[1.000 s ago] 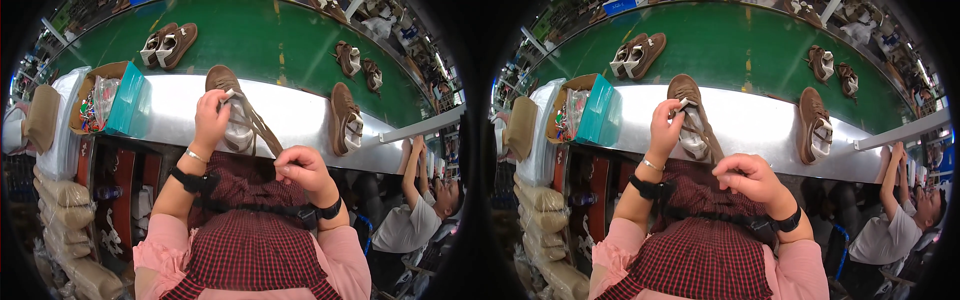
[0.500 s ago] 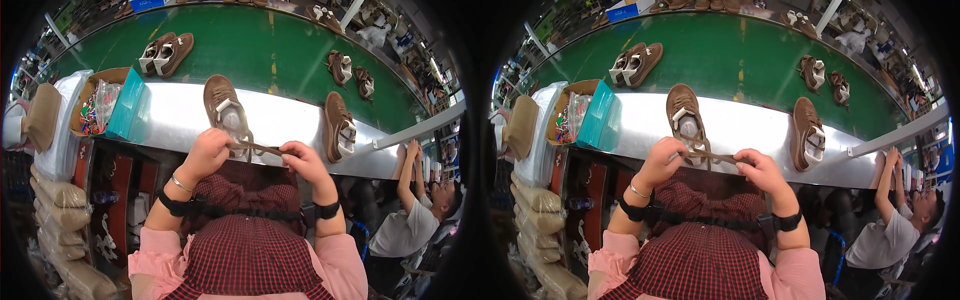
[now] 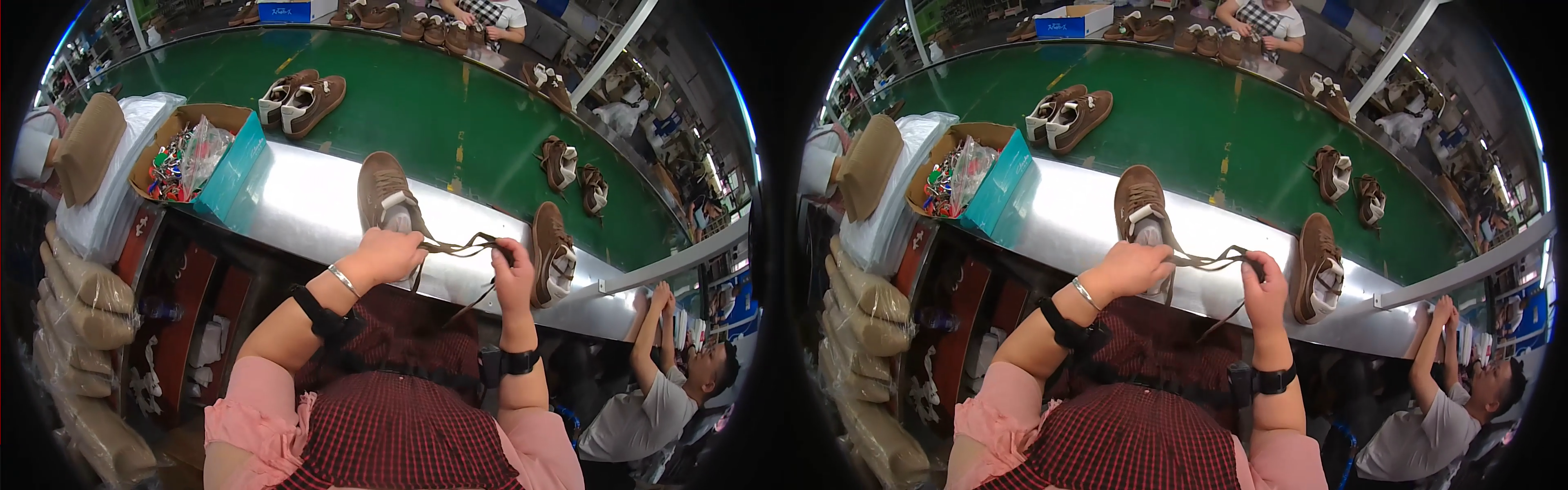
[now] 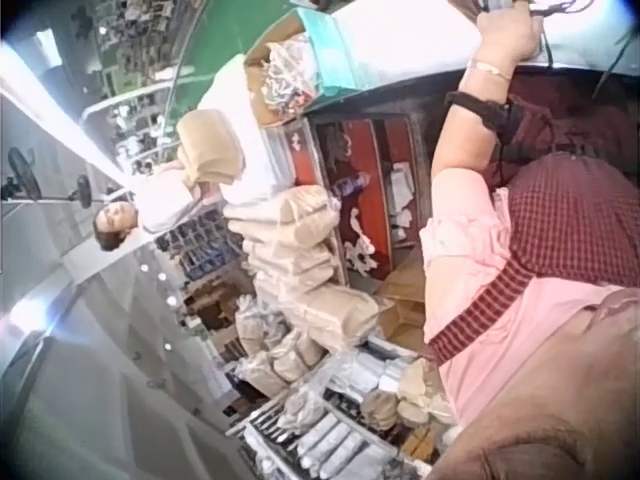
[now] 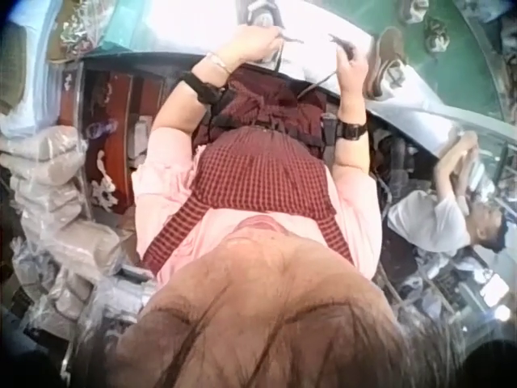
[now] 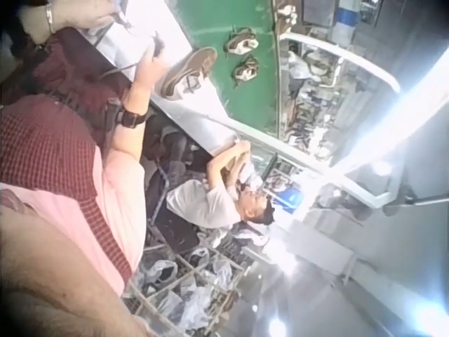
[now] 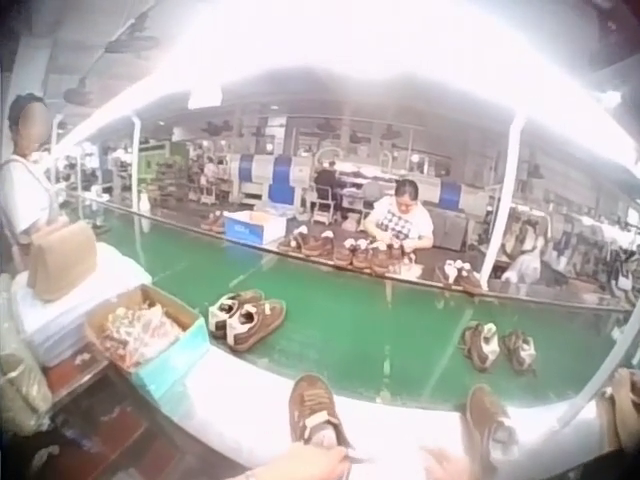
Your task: Inserting shoe laces and paper stuffings into brown leather shoes at a manufacturing line station.
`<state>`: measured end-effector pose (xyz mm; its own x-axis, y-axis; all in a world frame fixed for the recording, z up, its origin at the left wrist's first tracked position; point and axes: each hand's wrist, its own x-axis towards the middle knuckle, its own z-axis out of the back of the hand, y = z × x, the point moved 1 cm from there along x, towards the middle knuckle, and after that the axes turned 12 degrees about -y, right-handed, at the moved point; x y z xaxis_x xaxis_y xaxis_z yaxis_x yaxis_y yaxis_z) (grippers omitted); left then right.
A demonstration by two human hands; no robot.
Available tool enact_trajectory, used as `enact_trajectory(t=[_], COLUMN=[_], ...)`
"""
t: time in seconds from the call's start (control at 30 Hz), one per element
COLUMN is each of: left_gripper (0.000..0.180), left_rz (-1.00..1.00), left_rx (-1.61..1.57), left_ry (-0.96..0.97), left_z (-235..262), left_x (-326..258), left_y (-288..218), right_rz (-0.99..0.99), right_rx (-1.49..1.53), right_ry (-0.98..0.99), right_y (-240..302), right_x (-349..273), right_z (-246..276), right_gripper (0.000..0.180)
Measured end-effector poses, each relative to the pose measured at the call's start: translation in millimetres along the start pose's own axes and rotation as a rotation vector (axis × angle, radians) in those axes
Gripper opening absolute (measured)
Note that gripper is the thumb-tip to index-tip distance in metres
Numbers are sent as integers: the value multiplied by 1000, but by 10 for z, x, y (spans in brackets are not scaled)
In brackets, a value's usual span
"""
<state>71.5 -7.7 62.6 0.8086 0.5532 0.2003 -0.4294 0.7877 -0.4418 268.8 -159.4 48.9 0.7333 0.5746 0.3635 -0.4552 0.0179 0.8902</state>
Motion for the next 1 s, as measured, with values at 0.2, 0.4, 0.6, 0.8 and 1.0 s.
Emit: enact_trajectory(t=[0.2, 0.4, 0.6, 0.8, 1.0], left_gripper=[21, 17, 19, 13, 13], left_rz=[-120, -219, -285, -274, -259], left_rx=[-235, -204, -255, -261, -308], left_ry=[-288, -369, -451, -576, -651], left_z=[3, -26, 0, -83, -253], left_x=[-140, -321, -433, -470, -514], left_y=[-62, -40, 58, 115, 103], right_rz=[355, 158, 464, 382, 285], right_rx=[-259, 20, -602, -835, -914], right_ry=[-4, 450, 422, 477, 501], right_y=[-45, 581, 615, 752, 794], right_x=[-19, 209, 93, 73, 104], right_z=[-128, -1013, -1314, -1446, -1533], right_gripper=[25, 17, 34, 42, 42])
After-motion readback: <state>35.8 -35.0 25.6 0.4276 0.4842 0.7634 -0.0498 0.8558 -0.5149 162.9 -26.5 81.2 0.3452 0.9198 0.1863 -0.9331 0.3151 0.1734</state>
